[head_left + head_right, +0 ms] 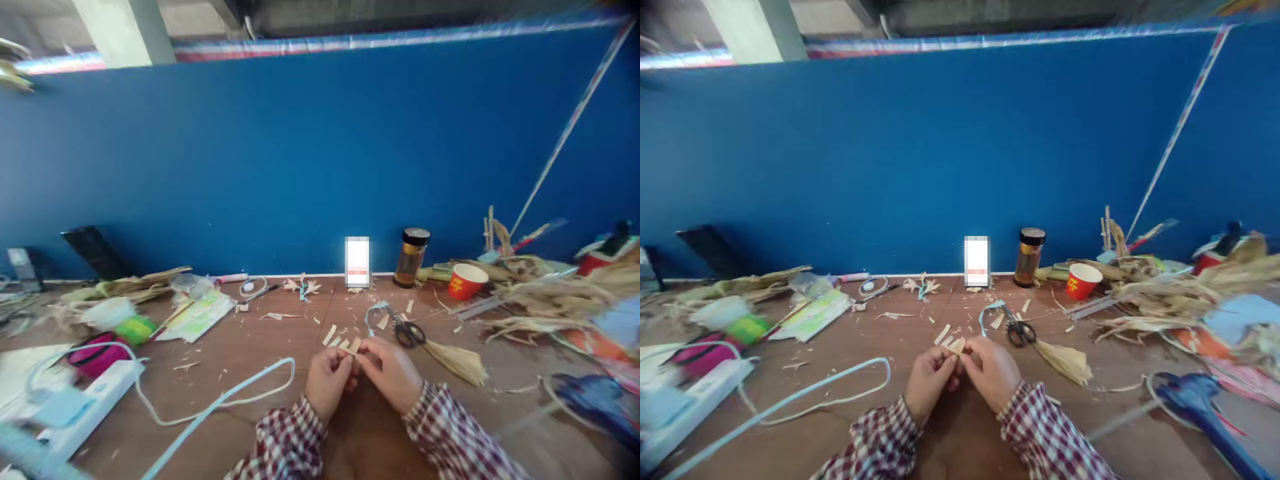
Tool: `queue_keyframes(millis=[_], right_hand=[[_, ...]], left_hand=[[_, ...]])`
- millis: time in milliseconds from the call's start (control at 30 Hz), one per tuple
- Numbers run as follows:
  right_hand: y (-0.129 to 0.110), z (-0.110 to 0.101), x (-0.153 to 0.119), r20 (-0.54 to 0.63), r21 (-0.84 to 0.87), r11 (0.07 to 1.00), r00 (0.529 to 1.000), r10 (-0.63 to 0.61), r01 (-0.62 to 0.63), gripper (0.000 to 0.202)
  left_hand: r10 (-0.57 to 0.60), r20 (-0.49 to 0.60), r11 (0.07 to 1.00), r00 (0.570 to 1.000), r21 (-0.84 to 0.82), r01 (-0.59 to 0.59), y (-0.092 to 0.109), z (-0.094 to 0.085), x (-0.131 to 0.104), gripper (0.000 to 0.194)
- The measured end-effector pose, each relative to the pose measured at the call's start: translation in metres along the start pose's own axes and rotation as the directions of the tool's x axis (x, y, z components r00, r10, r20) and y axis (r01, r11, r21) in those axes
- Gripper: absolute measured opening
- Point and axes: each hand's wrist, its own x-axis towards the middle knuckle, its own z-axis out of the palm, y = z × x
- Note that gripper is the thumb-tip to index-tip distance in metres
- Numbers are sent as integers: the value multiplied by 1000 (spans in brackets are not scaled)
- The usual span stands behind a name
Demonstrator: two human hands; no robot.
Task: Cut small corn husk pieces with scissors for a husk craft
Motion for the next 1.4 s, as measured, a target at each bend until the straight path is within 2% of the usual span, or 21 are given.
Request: queue_keyframes(millis=[167,300,400,467,533,567,667,733,800,900,1033,1167,1233,1400], right_hand=[[-11,3,-4,8,-34,999,1000,-6,6,20],[3,-5,0,-38,-189,981,999,27,-33,22],[25,-23,5,-149,-358,920,982,112,-159,23],[33,-33,6,-261,-396,887,955,138,-236,24],[28,-36,4,-306,-344,920,949,78,-186,24],[21,-35,2,-286,-312,944,958,18,-111,25],[-6,-25,-5,-115,-200,972,982,-149,124,24],[-19,-19,-9,-19,-174,970,984,-175,169,20],[-23,-16,-10,13,-164,973,986,-165,165,17],[-19,-19,-9,24,-158,976,988,-150,152,18],[-13,-20,-7,12,-196,971,990,-139,139,20],[-14,-14,-8,50,-248,957,988,-143,151,17],[-15,-11,-9,53,-263,953,988,-143,152,18],[-16,-9,-10,6,-267,959,995,-102,100,21]], left_hand=[[-40,-9,999,999,-30,39,2,2,2,18],[-39,-4,999,999,-23,39,8,6,-8,19],[4,88,1000,996,14,-5,12,12,-18,17],[36,99,995,994,86,-44,12,15,-21,16],[71,66,985,995,150,-80,10,16,-20,15],[96,44,980,994,168,-102,9,15,-18,15],[123,32,973,992,193,-126,6,12,-14,17],[140,60,971,988,185,-148,6,10,-13,19],[145,72,973,987,171,-155,7,9,-13,20],[99,37,986,994,128,-103,11,8,-12,21],[58,-80,998,995,11,-57,13,5,-7,21],[52,-174,993,983,-94,-69,15,3,-4,22],[59,-173,990,983,-114,-80,16,3,-5,22],[81,-78,993,994,-83,-88,14,4,-6,21]])
